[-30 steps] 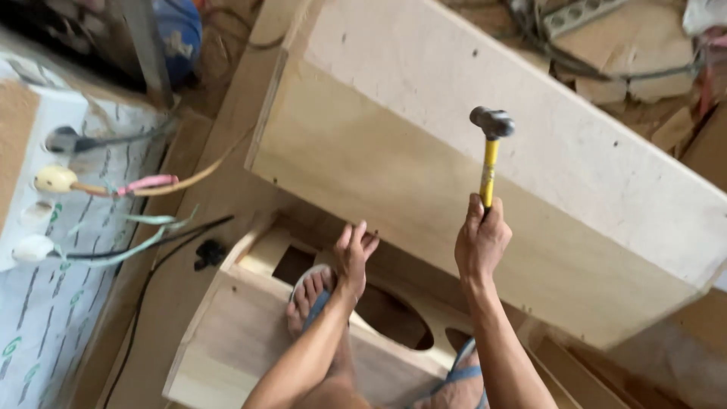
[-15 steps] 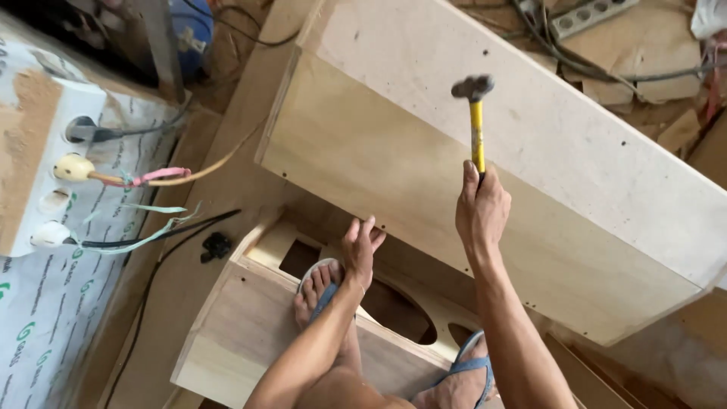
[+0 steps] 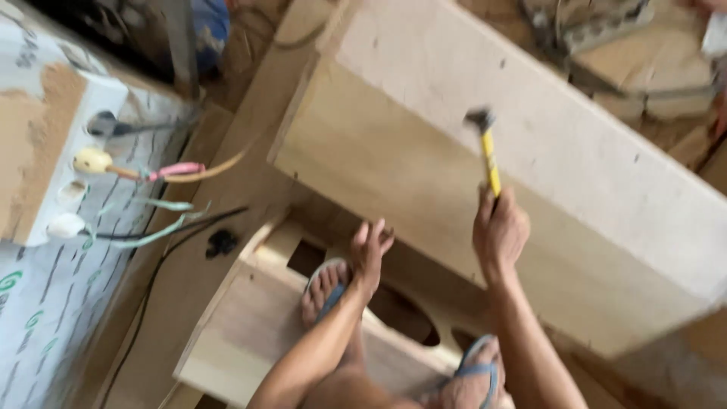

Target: The person uses a small mallet to hammer along the surface and edges of wooden cabinet panels, holding each panel steady with the other hand. They reposition the panels and hammer different sections, working on stacked wooden speaker cabinet boxes in the workshop.

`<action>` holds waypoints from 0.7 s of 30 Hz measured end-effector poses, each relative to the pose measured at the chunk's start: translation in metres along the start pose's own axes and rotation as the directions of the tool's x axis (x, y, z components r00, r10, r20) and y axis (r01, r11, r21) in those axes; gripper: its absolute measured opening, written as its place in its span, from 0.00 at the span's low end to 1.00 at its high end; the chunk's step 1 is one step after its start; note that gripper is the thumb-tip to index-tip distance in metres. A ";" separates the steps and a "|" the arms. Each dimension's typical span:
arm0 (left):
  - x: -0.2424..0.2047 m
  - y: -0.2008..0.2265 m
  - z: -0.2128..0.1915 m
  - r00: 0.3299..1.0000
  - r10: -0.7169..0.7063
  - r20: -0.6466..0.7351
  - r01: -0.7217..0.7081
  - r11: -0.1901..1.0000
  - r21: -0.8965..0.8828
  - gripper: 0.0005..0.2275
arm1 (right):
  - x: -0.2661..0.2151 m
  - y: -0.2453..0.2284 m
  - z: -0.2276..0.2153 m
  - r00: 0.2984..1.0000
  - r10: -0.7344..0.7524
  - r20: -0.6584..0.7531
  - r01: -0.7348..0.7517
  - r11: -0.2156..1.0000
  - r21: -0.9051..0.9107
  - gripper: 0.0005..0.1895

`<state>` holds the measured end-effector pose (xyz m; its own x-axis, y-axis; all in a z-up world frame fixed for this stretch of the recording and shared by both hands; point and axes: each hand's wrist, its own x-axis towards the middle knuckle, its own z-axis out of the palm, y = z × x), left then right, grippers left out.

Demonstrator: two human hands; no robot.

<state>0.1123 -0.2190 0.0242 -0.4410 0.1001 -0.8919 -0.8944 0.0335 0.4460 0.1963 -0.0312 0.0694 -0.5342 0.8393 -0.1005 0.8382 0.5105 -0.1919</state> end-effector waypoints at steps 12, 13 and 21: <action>-0.006 0.020 0.009 1.000 -0.019 -0.005 0.019 1.000 0.018 0.42 | 0.030 -0.033 0.009 0.996 -0.083 0.013 0.075 0.952 0.298 0.21; -0.008 0.023 0.009 1.000 -0.007 -0.007 0.007 1.000 0.008 0.43 | 0.035 -0.032 0.010 0.997 -0.063 0.050 0.053 0.983 0.173 0.22; 0.002 0.008 0.004 0.999 0.039 -0.002 -0.039 0.999 -0.007 0.42 | 0.032 -0.067 -0.045 0.999 -0.034 -0.041 0.048 0.901 0.431 0.21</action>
<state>0.1050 -0.2150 0.0262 -0.4753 0.0995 -0.8742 -0.8772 0.0226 0.4795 0.1282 -0.0297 0.1229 -0.5575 0.8285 -0.0537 0.6820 0.4201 -0.5987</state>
